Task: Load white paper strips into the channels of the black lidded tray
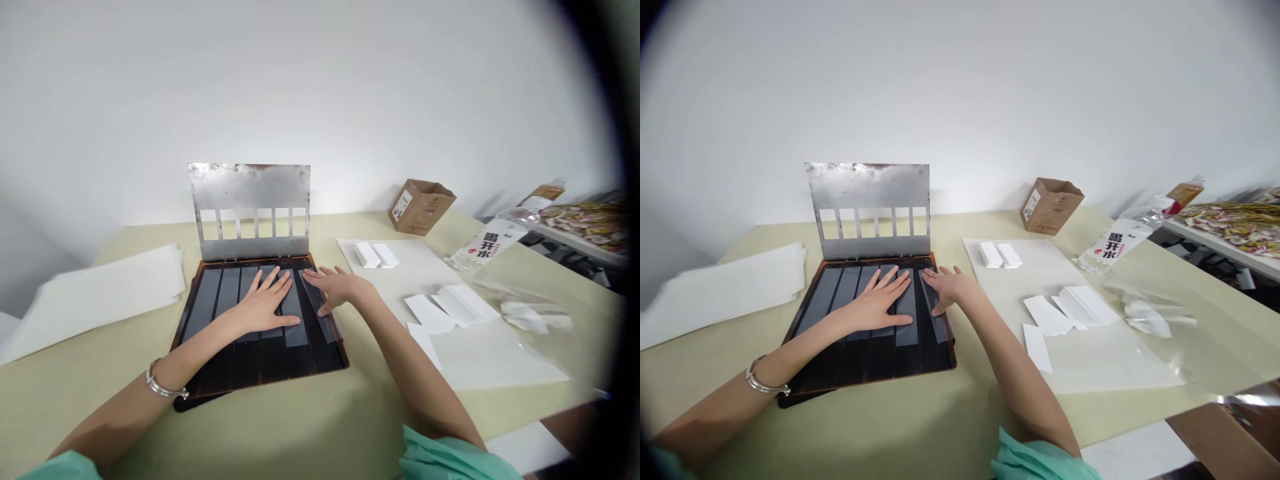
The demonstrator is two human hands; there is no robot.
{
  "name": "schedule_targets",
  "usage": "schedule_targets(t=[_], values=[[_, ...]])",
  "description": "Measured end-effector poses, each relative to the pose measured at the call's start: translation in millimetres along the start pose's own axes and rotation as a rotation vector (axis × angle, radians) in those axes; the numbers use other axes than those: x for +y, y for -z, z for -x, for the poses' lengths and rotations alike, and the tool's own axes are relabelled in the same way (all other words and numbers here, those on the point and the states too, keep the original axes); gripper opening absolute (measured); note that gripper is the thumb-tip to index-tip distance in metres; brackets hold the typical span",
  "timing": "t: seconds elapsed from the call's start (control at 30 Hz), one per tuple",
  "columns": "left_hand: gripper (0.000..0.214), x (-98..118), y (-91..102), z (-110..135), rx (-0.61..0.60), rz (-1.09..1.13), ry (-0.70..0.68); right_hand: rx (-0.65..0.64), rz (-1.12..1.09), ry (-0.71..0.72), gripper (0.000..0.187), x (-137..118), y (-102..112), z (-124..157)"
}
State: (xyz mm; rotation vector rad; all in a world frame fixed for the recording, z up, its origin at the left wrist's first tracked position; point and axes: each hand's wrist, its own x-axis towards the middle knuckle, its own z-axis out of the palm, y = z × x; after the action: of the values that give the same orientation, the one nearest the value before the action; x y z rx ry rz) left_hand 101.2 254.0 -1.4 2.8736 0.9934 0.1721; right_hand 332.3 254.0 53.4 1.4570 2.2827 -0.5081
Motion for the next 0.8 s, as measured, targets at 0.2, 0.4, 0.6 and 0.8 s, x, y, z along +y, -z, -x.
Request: schedule_targets(t=[0.2,0.4,0.6,0.8], values=[[0.063,0,-0.9,-1,0.032,0.008,0.044,0.055,-0.033,0.011,0.057,-1,-4,-6],[0.057,4,2.1,-1,0.048,0.018,0.057,0.199,-0.033,-0.044,0.054,-3,-11,-13],[0.054,1,1.3,-2,0.069,0.011,0.096,0.294,-0.031,-0.048,0.054,-2,-18,-23],[0.052,-3,-0.9,-2,0.081,0.011,0.098,0.350,-0.029,-0.029,0.051,1,-22,-28]])
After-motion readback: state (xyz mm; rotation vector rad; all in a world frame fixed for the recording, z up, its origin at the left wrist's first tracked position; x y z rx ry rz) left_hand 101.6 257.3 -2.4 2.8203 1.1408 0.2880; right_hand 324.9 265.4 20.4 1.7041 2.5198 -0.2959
